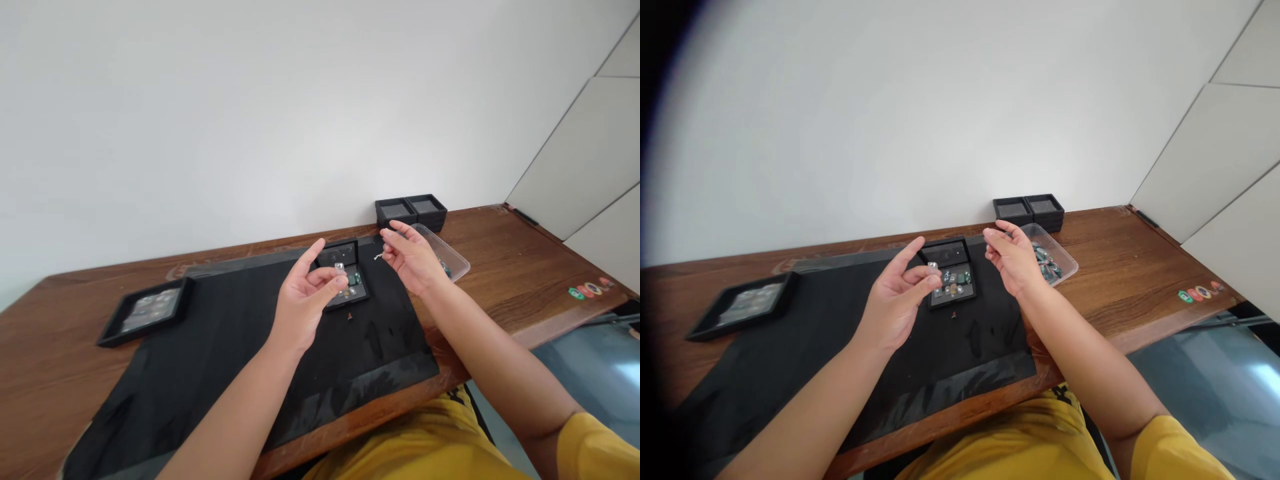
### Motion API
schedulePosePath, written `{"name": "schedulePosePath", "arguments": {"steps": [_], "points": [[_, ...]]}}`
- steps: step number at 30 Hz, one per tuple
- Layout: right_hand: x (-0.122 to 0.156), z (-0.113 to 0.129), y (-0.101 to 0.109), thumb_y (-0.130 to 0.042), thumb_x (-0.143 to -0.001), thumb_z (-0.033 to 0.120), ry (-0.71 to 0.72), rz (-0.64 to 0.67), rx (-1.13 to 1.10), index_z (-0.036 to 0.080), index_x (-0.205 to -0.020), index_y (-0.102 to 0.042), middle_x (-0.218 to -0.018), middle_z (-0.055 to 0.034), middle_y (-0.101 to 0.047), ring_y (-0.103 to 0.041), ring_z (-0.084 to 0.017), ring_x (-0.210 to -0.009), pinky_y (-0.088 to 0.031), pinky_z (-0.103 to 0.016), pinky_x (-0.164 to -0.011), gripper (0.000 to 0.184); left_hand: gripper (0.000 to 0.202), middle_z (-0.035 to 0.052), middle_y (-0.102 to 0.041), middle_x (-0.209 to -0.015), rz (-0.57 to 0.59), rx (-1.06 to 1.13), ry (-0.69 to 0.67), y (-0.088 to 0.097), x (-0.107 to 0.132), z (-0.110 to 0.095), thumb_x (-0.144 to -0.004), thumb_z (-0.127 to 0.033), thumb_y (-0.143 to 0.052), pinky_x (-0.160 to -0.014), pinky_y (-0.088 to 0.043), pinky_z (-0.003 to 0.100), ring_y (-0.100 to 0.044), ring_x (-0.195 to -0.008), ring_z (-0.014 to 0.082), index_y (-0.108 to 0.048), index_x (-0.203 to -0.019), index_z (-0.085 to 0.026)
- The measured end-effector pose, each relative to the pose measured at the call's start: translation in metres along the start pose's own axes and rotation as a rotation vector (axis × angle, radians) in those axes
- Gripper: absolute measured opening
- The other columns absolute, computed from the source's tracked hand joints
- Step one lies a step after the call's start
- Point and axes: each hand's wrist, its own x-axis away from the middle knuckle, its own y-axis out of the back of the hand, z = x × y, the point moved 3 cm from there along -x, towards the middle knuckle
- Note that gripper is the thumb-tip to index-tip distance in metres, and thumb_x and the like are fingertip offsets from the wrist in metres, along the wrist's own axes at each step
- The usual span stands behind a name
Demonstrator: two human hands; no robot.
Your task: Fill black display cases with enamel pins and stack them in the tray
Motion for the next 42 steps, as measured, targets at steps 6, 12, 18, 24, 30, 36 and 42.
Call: {"name": "schedulePosePath", "arguments": {"steps": [6, 12, 18, 24, 30, 36, 42], "points": [[-0.005, 0.000, 0.004, -0.084, -0.066, 0.012, -0.069, -0.027, -0.086, 0.023, -0.095, -0.058, -0.075, 0.0067, -0.067, -0.055, -0.005, -0.058, -0.046, -0.016, -0.052, 0.041, 0.090, -0.0038, -0.074, -0.073, -0.003, -0.012, 0.002, 0.001, 0.000, -0.001, -0.058, -0.025, -0.090, -0.074, -0.055, 0.026, -0.067, -0.072, 0.0125, -0.056, -0.141, -0.020], [-0.004, 0.001, 0.003, -0.083, -0.068, 0.009, -0.107, -0.022, -0.157, 0.022, -0.089, -0.058, -0.079, 0.0050, -0.069, -0.053, -0.004, -0.056, -0.044, -0.014, -0.049, 0.035, 0.084, -0.0047, -0.072, -0.072, -0.018, -0.026, -0.011, 0.003, -0.001, -0.002, -0.058, -0.026, -0.090, -0.075, -0.054, 0.026, -0.067, -0.073, 0.0125, -0.060, -0.137, -0.022], [-0.003, 0.004, 0.001, -0.084, -0.069, 0.010, -0.058, -0.026, -0.203, 0.021, -0.084, -0.056, -0.079, 0.0046, -0.067, -0.048, -0.004, -0.055, -0.040, -0.015, -0.046, 0.033, 0.070, -0.0049, -0.071, -0.071, -0.017, -0.058, -0.032, 0.003, -0.001, -0.002, -0.058, -0.028, -0.090, -0.073, -0.054, 0.026, -0.066, -0.071, 0.0124, -0.066, -0.124, -0.022], [-0.005, 0.006, 0.005, -0.084, -0.068, 0.014, -0.009, 0.013, -0.180, 0.024, -0.086, -0.056, -0.080, 0.0059, -0.064, -0.051, -0.005, -0.060, -0.045, -0.018, -0.052, 0.035, 0.058, -0.0038, -0.071, -0.071, -0.023, -0.068, -0.040, 0.003, -0.002, -0.003, -0.057, -0.029, -0.090, -0.070, -0.054, 0.027, -0.067, -0.070, 0.0134, -0.070, -0.111, -0.022], [-0.002, 0.010, 0.002, -0.077, -0.072, 0.013, 0.000, 0.028, -0.175, 0.026, -0.094, -0.060, -0.092, 0.0034, -0.066, -0.056, -0.008, -0.070, -0.052, -0.023, -0.063, 0.031, 0.058, -0.0028, -0.071, -0.071, -0.029, -0.087, -0.031, 0.003, -0.002, -0.003, -0.056, -0.030, -0.091, -0.071, -0.054, 0.028, -0.067, -0.070, 0.0142, -0.070, -0.109, -0.021], [0.008, 0.016, -0.008, -0.072, -0.070, 0.011, 0.037, 0.161, -0.218, 0.029, -0.094, -0.063, -0.096, 0.0045, -0.066, -0.053, -0.009, -0.071, -0.051, -0.025, -0.065, 0.031, 0.051, -0.0013, -0.072, -0.073, -0.016, -0.111, -0.042, 0.004, -0.002, -0.001, -0.057, -0.030, -0.091, -0.070, -0.054, 0.028, -0.066, -0.070, 0.0143, -0.072, -0.103, -0.020], [0.012, 0.024, -0.008, -0.072, -0.077, 0.021, 0.163, 0.243, -0.006, 0.032, -0.096, -0.066, -0.107, 0.0034, -0.066, -0.054, -0.011, -0.076, -0.051, -0.030, -0.068, 0.023, 0.045, -0.0001, -0.073, -0.072, -0.018, -0.110, -0.037, 0.004, -0.002, -0.002, -0.056, -0.030, -0.091, -0.067, -0.055, 0.027, -0.066, -0.068, 0.0143, -0.074, -0.096, -0.020]]}}
